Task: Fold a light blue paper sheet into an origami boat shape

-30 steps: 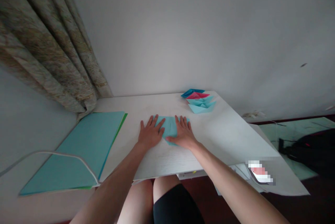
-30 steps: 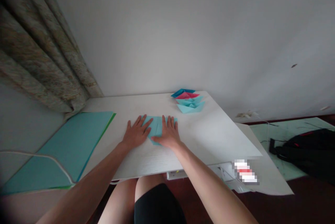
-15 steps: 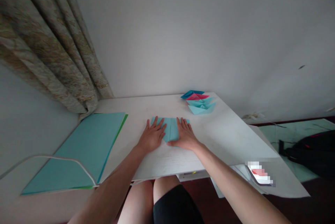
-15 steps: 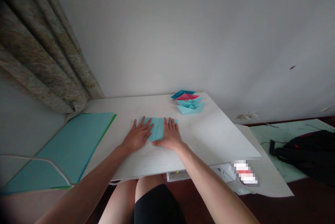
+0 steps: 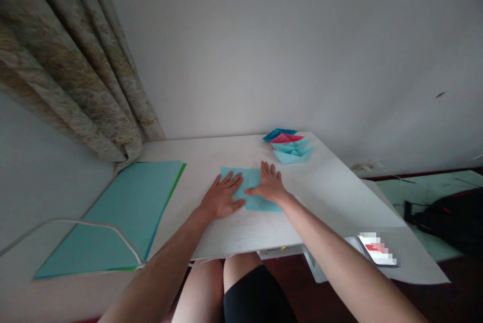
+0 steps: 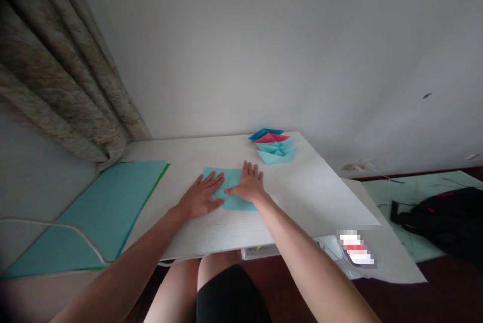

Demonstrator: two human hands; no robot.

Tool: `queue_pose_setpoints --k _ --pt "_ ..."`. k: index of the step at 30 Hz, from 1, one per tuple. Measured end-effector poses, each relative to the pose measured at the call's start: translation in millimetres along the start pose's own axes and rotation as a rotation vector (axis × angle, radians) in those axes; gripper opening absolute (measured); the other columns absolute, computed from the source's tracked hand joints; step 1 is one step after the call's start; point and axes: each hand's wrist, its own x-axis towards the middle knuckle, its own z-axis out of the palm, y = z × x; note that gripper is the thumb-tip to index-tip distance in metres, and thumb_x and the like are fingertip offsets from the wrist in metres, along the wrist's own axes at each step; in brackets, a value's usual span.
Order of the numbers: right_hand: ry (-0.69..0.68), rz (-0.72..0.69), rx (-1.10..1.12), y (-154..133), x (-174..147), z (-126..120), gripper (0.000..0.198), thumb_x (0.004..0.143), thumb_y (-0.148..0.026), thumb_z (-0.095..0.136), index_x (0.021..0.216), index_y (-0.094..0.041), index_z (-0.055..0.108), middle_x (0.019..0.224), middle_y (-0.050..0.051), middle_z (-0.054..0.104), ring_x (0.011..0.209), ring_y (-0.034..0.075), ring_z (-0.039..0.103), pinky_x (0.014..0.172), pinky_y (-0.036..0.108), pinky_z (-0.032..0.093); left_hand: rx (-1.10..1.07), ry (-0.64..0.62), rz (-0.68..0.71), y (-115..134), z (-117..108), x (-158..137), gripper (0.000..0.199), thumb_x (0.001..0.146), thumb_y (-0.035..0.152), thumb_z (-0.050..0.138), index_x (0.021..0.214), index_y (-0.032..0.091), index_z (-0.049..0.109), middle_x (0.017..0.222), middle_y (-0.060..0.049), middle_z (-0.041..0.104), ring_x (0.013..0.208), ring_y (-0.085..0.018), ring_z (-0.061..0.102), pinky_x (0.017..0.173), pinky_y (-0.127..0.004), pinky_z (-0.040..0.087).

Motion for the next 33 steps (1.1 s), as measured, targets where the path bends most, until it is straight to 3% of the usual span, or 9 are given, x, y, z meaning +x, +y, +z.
queue_pose_setpoints --k 8,13,15,17,21,23,26,29,33 --pt "0.065 0.067 -0.032 -5.0 32.4 -7.3 0.112 0.069 -0.057 0.067 0.152 -0.006 0.012 0.158 0.021 0.015 0.144 0.039 0.013 0.112 0.055 0.017 -0.003 -0.006 0.004 1.3 -0.8 0.1 0.076 0.086 0.061 0.048 0.151 0.033 0.019 0.159 0.000 0.020 0.147 -0.029 0.011 0.116 -0.059 0.005" --pt "0.228 0.036 -0.049 -18.1 37.5 -7.0 0.087 0.074 -0.045 0.069 0.144 -0.006 0.035 0.145 0.022 0.043 0.133 0.037 0.038 0.104 0.048 0.035 -0.009 0.014 -0.043 3.6 -0.6 1.5 0.076 0.082 0.071 0.047 0.148 0.044 0.022 0.160 0.003 0.014 0.147 -0.033 0.009 0.111 -0.069 0.002" --pt "0.283 -0.081 -0.016 -17.5 32.4 -4.6 0.065 0.080 -0.037 0.064 0.137 -0.010 0.048 0.136 0.018 0.054 0.126 0.031 0.048 0.104 0.041 0.037 -0.005 0.041 -0.096 2.7 0.5 2.4 0.068 0.085 0.071 0.041 0.146 0.044 0.028 0.159 0.003 0.016 0.147 -0.033 0.011 0.110 -0.070 0.003" --pt "0.280 -0.303 0.040 -9.6 23.8 -2.5 0.046 0.085 -0.032 0.058 0.127 -0.015 0.059 0.131 0.011 0.060 0.124 0.024 0.051 0.107 0.034 0.035 0.007 0.074 -0.173 0.3 2.0 2.9 0.059 0.090 0.066 0.036 0.144 0.044 0.034 0.159 0.003 0.020 0.146 -0.035 0.011 0.109 -0.072 0.005" --pt "0.091 -0.690 0.113 22.7 6.2 -6.0 0.041 0.077 -0.046 0.069 0.112 -0.026 0.070 0.133 0.004 0.059 0.129 0.024 0.046 0.111 0.038 0.031 0.077 0.186 -0.225 -7.2 4.4 1.3 0.052 0.092 0.052 0.043 0.141 0.035 0.045 0.158 0.003 0.021 0.146 -0.038 -0.002 0.111 -0.070 0.001" --pt "0.037 -0.743 0.146 39.3 3.0 -12.3 0.042 0.072 -0.046 0.074 0.110 -0.029 0.071 0.132 0.002 0.060 0.129 0.024 0.046 0.111 0.040 0.030 0.093 0.201 -0.134 -10.8 5.2 0.3 0.048 0.094 0.043 0.041 0.139 0.030 0.049 0.158 0.004 0.021 0.146 -0.035 -0.003 0.116 -0.061 0.000" --pt "-0.023 -0.808 0.190 56.6 7.7 -21.8 0.046 0.065 -0.044 0.081 0.108 -0.030 0.072 0.131 0.002 0.061 0.124 0.025 0.051 0.109 0.043 0.033 0.036 0.114 -0.059 -14.5 5.8 0.5 0.051 0.097 0.037 0.032 0.145 0.024 0.040 0.156 0.003 0.026 0.147 -0.029 0.011 0.119 -0.053 0.010" --pt "-0.032 -0.868 0.209 61.6 16.1 -24.9 0.048 0.059 -0.036 0.086 0.104 -0.027 0.073 0.128 0.007 0.063 0.120 0.028 0.053 0.105 0.048 0.036 0.010 0.072 -0.101 -15.7 5.0 2.4 0.059 0.095 0.047 0.034 0.149 0.023 0.031 0.157 0.001 0.023 0.146 -0.031 0.013 0.118 -0.056 0.013" --pt "-0.029 -0.872 0.164 50.9 16.4 -23.0 0.044 0.061 -0.025 0.083 0.104 -0.028 0.073 0.129 0.007 0.061 0.119 0.029 0.053 0.104 0.050 0.035 0.020 0.046 -0.138 -15.1 2.6 8.3 0.060 0.093 0.051 0.037 0.149 0.033 0.028 0.158 0.004 0.018 0.147 -0.034 0.008 0.114 -0.065 0.009"
